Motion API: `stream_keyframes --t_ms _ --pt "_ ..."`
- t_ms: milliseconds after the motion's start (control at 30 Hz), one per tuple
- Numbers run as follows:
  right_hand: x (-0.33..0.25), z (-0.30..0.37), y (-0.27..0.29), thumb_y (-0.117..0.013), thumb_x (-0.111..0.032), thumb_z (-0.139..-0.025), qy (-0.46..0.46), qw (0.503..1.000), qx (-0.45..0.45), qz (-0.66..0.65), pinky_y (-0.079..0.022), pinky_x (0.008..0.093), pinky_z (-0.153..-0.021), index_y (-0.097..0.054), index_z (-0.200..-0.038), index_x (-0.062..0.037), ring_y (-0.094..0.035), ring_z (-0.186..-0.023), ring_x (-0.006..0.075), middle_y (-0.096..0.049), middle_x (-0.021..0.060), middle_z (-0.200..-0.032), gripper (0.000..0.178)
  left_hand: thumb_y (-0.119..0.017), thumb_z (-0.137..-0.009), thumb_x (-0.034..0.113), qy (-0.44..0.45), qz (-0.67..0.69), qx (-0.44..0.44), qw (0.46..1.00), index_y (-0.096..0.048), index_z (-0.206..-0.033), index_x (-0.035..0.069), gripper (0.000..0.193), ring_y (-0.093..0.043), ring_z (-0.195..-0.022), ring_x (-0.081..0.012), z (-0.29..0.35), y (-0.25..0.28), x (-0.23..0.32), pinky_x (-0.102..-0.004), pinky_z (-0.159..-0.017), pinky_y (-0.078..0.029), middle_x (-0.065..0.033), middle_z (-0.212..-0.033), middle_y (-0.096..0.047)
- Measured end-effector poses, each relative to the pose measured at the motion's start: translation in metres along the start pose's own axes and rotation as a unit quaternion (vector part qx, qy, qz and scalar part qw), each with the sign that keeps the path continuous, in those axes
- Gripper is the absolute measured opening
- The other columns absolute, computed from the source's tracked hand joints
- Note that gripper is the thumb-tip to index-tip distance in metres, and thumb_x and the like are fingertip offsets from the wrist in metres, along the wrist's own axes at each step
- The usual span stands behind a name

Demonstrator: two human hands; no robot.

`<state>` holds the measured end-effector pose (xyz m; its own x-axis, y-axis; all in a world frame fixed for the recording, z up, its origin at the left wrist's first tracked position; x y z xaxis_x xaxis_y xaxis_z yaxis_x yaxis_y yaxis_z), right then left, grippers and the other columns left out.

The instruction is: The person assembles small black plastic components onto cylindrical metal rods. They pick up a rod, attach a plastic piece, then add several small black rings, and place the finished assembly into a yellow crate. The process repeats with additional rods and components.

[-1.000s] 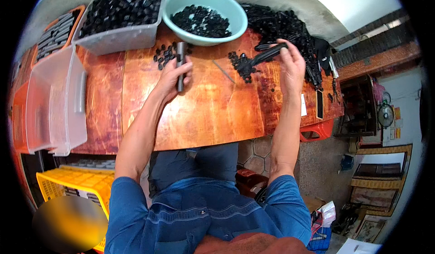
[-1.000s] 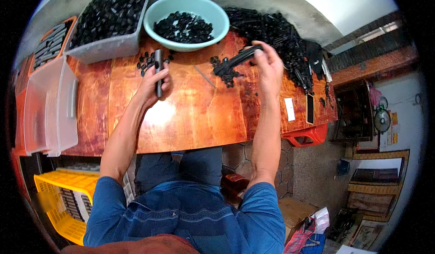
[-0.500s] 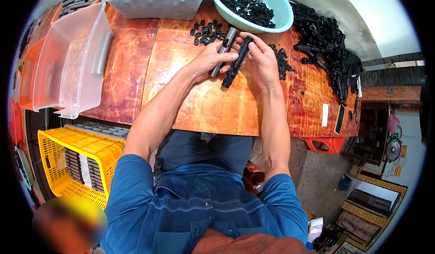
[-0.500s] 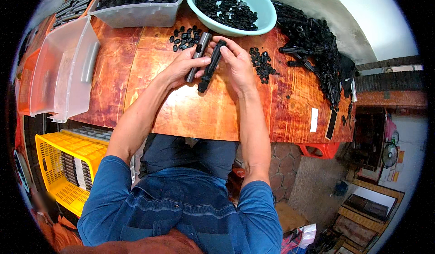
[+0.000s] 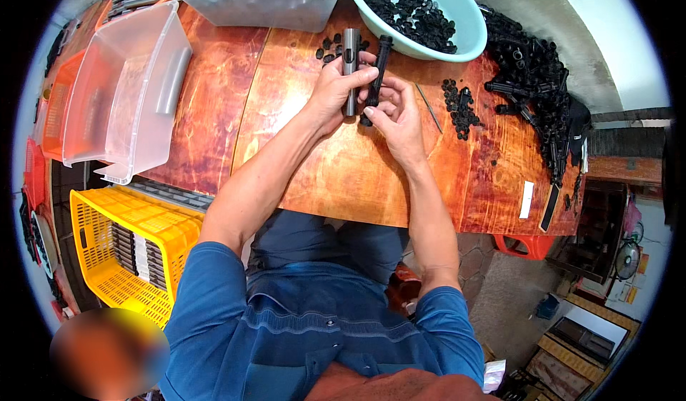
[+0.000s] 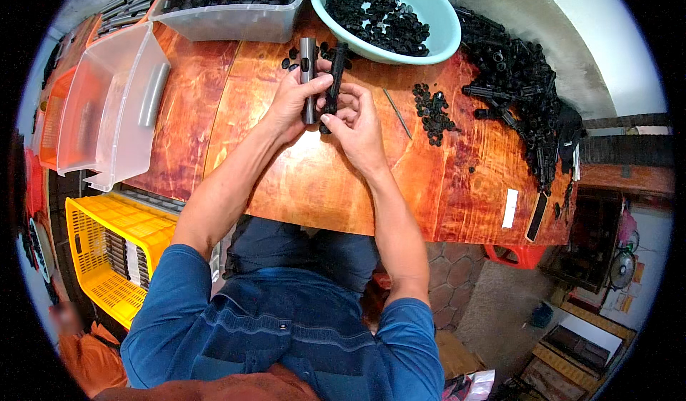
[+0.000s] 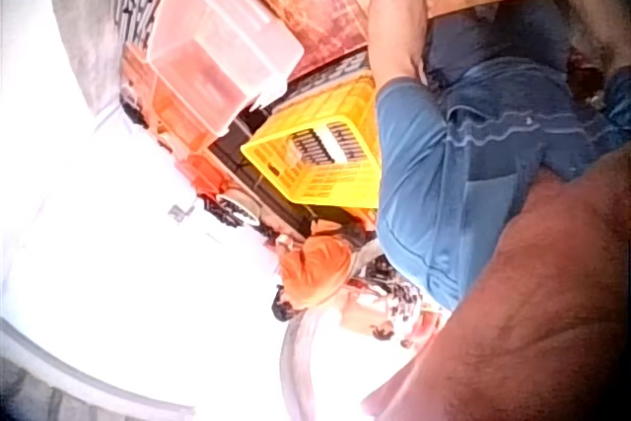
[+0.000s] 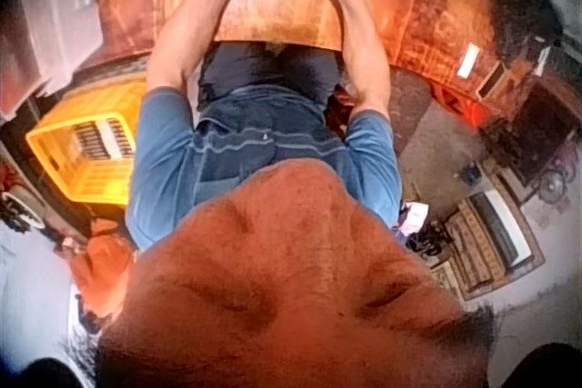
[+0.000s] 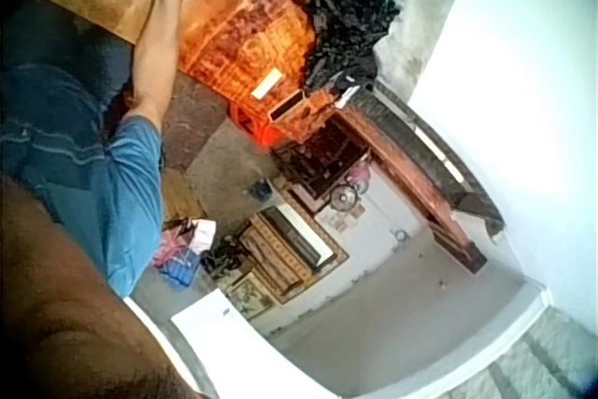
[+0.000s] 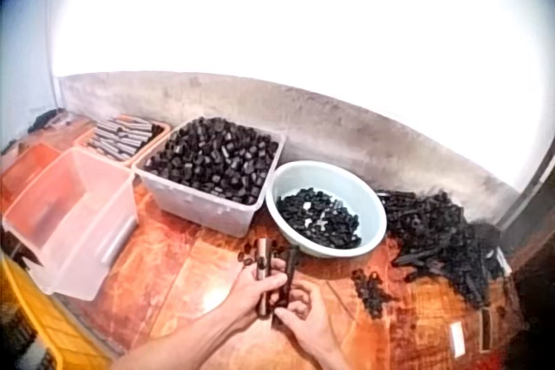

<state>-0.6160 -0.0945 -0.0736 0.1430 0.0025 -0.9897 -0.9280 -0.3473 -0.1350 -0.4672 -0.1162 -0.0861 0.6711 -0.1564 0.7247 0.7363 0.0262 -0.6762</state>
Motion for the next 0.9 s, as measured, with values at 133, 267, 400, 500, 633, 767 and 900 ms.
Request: stream_keyframes --t_ms 133,267,400,500,633,767,900 --pt "0.004 0.0 0.013 -0.064 0.004 -0.089 -0.016 1.0 -0.018 -0.013 -0.055 0.0276 -0.082 -0.045 -0.135 0.006 -0.065 -0.093 0.0138 -0.065 0.0122 -0.115 0.05 -0.071 -0.094 0.019 0.013 0.028 -0.009 0.999 -0.056 -0.118 0.002 0.034 -0.057 -0.062 -0.0092 0.003 -0.004 0.007 -0.0242 -0.054 -0.048 -0.0035 -0.082 -0.062" --pt "-0.01 0.003 0.013 -0.061 -0.004 -0.093 -0.094 0.99 -0.066 -0.078 -0.056 0.0302 -0.085 -0.049 -0.138 0.008 -0.067 -0.097 0.0165 -0.066 0.0141 -0.117 0.048 -0.067 -0.097 0.02 -0.001 0.017 -0.04 0.999 -0.055 -0.112 0.003 0.026 -0.055 -0.062 -0.0093 -0.004 0.005 0.009 -0.0262 -0.051 -0.049 -0.0125 -0.095 -0.067" --pt "-0.014 0.005 0.012 -0.059 -0.016 -0.098 -0.122 0.968 -0.122 -0.182 -0.055 0.0338 -0.09 -0.049 -0.139 0.0087 -0.069 -0.096 0.022 -0.066 0.0193 -0.12 0.048 -0.068 -0.096 0.021 -0.006 0.005 -0.026 1.0 -0.063 -0.106 -0.003 0.027 -0.052 -0.057 -0.0055 0.001 0.001 0.014 -0.0209 -0.05 -0.046 -0.0017 -0.073 -0.061" --pt "-0.017 0.006 0.009 -0.059 -0.017 -0.099 -0.123 0.961 -0.132 -0.209 -0.055 0.0353 -0.09 -0.048 -0.138 0.0091 -0.069 -0.096 0.0232 -0.066 0.0203 -0.12 0.049 -0.069 -0.096 0.02 -0.011 0.001 -0.032 0.999 -0.063 -0.104 -0.002 0.025 -0.052 -0.057 -0.005 -0.002 0.004 0.011 -0.0201 -0.049 -0.046 -0.0016 -0.073 -0.061" --pt "-0.016 0.006 0.01 -0.059 -0.017 -0.098 -0.121 0.968 -0.124 -0.181 -0.055 0.0348 -0.088 -0.05 -0.137 0.0083 -0.069 -0.096 0.0219 -0.066 0.0186 -0.121 0.047 -0.073 -0.093 0.02 -0.001 0.006 -0.026 1.0 -0.061 -0.102 0.002 0.023 -0.053 -0.058 -0.0059 -0.003 0.006 0.01 -0.0209 -0.049 -0.047 -0.0006 -0.075 -0.06" --pt "-0.017 0.003 0.026 -0.062 -0.01 -0.096 -0.035 0.999 -0.017 0.0 -0.055 0.0313 -0.085 -0.056 -0.134 0.0036 -0.066 -0.093 0.0178 -0.067 0.013 -0.116 0.04 -0.078 -0.089 0.021 0.035 -0.015 -0.015 0.999 -0.056 -0.11 0.006 0.033 -0.057 -0.06 -0.0066 -0.001 0.006 0.009 -0.0213 -0.049 -0.048 0.0001 -0.081 -0.06" --pt "-0.027 0.0 0.034 -0.062 0.005 -0.087 0.17 0.96 0.096 0.203 -0.05 0.0312 -0.096 -0.06 -0.134 -0.0059 -0.06 -0.115 0.0179 -0.06 0.0085 -0.132 0.049 -0.08 -0.088 0.022 0.134 -0.099 -0.087 0.982 -0.056 -0.115 0.004 0.04 -0.058 -0.057 -0.0051 0.007 -0.003 0.007 -0.0192 -0.048 -0.049 -0.0006 -0.082 -0.063"
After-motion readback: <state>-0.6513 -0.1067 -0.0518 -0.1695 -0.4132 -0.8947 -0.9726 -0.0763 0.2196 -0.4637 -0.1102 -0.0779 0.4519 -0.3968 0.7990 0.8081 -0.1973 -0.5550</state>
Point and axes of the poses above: each hand's wrist, its own z-axis away from the middle knuckle, its own y-axis out of the back of the hand, x = y × z, the point moved 2 cm from there along -z, towards the middle knuckle
